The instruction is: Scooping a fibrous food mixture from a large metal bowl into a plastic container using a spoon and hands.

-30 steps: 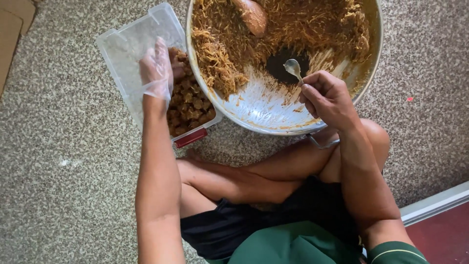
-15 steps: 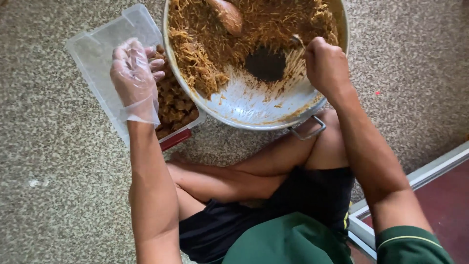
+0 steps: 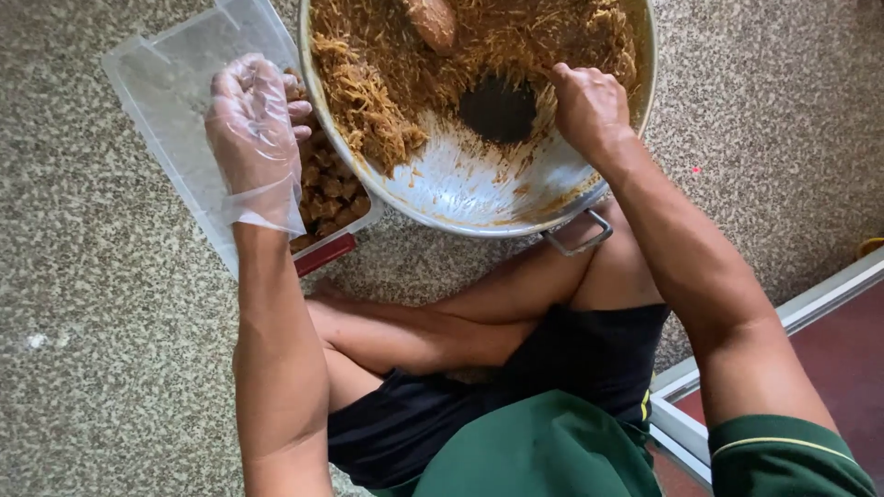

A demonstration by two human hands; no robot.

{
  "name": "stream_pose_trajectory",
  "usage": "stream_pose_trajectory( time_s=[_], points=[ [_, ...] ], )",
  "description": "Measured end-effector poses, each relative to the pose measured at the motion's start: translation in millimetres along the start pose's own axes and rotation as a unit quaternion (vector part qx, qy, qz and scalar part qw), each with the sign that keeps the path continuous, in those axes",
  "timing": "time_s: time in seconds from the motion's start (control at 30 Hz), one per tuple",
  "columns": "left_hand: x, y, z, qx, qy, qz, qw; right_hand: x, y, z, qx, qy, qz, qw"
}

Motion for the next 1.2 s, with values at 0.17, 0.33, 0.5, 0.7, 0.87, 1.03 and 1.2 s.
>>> stream_pose_trajectory(
  time_s=[0.17,0.33,0.5,0.7,0.87,1.03,1.2],
  points=[
    [-1.5,-5.0,-3.7,0.008,0.0,-0.005,1.0,7.7,6.7,-2.8,0.023,-0.011,0.099,0.995],
    [-13.6,-16.5,-8.9,0.03,-0.023,0.014,0.999,15.5,3.9,-18.0,0.071,0.007,0.176,0.982],
    [-21.8,-26.0,-14.3,0.051,-0.018,-0.028,0.998,27.7,24.9,-46.9,0.165,-0.041,0.375,0.911],
    [-39.4,-83.6,-40.7,0.14,0.0,-0.124,0.982,49.5,38.9,-59.0,0.226,-0.071,0.593,0.77],
    [-21.9,-146.9,-78.3,0.18,0.189,-0.238,0.936,81.7,63.1,-63.5,0.09,0.033,0.729,0.678],
    [-32.5,-150.5,-71.8,0.182,0.183,-0.268,0.928,104.6,84.3,-75.9,0.048,0.059,0.712,0.699],
    [-21.6,-152.7,-71.6,0.137,0.038,-0.19,0.971,103.5,84.7,-83.1,0.023,0.058,0.707,0.704]
  ],
)
Point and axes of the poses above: each hand's wrist, its own z-axis towards the middle knuckle, its own y-axis out of the back of the hand, x = y × z, the point moved 9 cm from there along z, towards the middle knuckle, and after that the axes turned 2 degrees about x, right-handed, at the moved point
